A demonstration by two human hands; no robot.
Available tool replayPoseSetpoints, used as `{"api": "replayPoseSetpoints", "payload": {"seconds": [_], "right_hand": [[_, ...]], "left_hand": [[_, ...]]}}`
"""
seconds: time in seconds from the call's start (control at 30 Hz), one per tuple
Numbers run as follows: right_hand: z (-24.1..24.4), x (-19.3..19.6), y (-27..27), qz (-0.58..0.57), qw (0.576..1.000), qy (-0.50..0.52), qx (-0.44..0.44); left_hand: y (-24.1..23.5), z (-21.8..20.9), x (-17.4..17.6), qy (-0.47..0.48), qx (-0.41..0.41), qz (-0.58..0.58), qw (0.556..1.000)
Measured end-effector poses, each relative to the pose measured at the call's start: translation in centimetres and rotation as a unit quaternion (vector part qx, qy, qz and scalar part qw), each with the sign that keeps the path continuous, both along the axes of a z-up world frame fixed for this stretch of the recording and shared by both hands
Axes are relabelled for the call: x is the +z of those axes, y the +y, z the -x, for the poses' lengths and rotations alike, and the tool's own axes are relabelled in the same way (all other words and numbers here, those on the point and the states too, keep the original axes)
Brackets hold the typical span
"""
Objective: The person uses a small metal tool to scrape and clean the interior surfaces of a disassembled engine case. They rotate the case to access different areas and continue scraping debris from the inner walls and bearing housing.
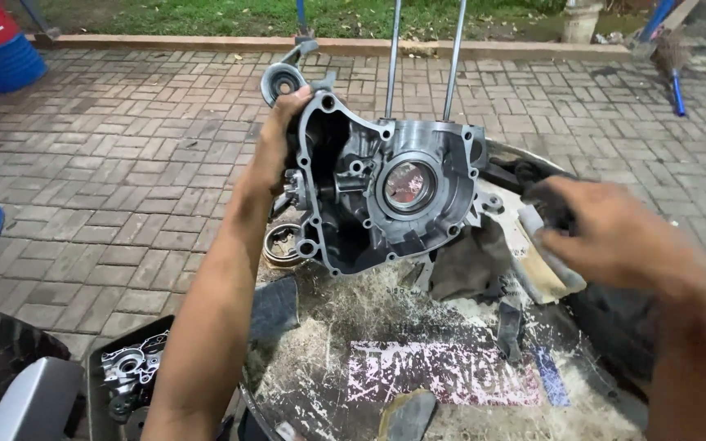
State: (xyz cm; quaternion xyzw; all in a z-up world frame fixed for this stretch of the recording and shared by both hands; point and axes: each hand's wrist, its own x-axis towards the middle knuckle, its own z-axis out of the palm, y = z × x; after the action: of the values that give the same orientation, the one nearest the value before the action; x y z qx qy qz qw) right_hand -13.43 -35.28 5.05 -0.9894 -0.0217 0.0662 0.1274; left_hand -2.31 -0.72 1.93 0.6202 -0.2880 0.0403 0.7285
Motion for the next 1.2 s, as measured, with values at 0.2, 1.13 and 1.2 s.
{"api": "replayPoseSetpoints", "payload": {"seconds": [0.2,1.13,1.2], "right_hand": [[1.5,1.3,1.3,-0.148,0.973,-0.171,0.045],[2.4,-6.0,8.8,-0.489,0.838,-0.136,0.2],[2.4,-6.0,9.0,-0.476,0.851,-0.138,0.176]], "left_hand": [[0.4,-0.8,0.1,0.073,0.103,-0.042,0.991],[0.8,-1.3,-0.5,0.078,0.109,-0.046,0.99],[0.5,-0.8,0.1,0.1,0.112,-0.036,0.988]]}}
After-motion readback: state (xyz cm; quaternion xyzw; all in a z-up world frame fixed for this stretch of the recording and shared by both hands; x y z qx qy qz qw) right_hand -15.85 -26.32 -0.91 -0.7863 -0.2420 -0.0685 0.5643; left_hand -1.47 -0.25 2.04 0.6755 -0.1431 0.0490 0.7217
